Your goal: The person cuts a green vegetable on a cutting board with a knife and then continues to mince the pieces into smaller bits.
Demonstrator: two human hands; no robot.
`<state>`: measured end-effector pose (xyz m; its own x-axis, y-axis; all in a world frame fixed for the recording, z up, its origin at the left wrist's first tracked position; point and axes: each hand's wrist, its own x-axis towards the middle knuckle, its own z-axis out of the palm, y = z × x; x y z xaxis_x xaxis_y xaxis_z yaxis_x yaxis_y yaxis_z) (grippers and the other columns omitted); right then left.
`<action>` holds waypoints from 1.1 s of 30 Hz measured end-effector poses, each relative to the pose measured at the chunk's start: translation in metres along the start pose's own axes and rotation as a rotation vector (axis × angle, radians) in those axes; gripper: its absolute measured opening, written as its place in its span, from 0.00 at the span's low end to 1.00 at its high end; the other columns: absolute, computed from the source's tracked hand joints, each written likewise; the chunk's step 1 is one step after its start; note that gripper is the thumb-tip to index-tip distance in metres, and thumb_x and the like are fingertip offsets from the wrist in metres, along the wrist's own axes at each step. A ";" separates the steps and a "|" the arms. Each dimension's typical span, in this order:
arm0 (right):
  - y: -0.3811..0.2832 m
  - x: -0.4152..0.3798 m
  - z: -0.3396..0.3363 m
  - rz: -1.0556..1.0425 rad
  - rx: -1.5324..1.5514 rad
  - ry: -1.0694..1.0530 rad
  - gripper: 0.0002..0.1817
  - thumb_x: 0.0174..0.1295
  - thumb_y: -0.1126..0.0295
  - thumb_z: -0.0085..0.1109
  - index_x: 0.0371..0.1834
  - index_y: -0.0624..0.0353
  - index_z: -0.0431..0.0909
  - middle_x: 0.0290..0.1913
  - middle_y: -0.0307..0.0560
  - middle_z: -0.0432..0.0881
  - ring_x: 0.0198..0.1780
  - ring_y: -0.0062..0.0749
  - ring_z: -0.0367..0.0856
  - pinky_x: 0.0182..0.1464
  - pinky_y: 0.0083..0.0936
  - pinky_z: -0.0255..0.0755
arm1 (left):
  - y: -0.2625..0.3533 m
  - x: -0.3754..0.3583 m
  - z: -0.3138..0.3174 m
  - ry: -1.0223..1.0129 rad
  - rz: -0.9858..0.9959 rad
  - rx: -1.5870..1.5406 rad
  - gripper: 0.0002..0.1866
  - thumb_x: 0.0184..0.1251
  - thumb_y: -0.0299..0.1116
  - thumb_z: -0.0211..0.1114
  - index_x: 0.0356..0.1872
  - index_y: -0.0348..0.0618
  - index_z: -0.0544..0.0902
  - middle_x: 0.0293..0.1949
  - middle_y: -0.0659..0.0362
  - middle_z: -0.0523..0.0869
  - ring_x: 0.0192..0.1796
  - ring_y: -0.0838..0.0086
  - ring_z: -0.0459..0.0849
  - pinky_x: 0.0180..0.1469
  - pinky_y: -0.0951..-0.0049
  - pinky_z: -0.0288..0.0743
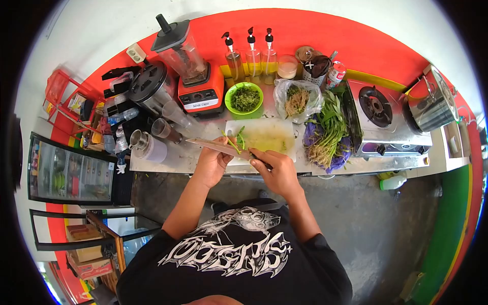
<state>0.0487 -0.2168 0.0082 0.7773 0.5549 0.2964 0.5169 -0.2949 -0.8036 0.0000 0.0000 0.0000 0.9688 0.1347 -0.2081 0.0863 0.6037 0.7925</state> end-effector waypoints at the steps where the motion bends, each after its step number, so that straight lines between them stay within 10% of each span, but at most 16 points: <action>1: 0.000 0.001 0.001 -0.005 0.008 0.007 0.17 0.68 0.64 0.67 0.58 0.58 0.87 0.26 0.50 0.80 0.26 0.41 0.77 0.32 0.35 0.71 | 0.008 -0.001 0.007 0.002 -0.009 0.004 0.12 0.76 0.38 0.67 0.51 0.42 0.81 0.43 0.60 0.87 0.43 0.79 0.87 0.48 0.79 0.81; 33: 0.000 0.008 0.007 -0.059 0.018 -0.010 0.17 0.67 0.67 0.68 0.57 0.61 0.86 0.26 0.50 0.80 0.25 0.40 0.77 0.31 0.34 0.70 | -0.012 0.007 -0.008 0.013 -0.005 0.054 0.10 0.74 0.36 0.69 0.46 0.42 0.82 0.42 0.63 0.85 0.43 0.79 0.86 0.48 0.77 0.82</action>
<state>0.0522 -0.2072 0.0066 0.7419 0.5789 0.3384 0.5554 -0.2476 -0.7939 0.0041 -0.0003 -0.0157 0.9654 0.1420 -0.2188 0.1035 0.5612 0.8212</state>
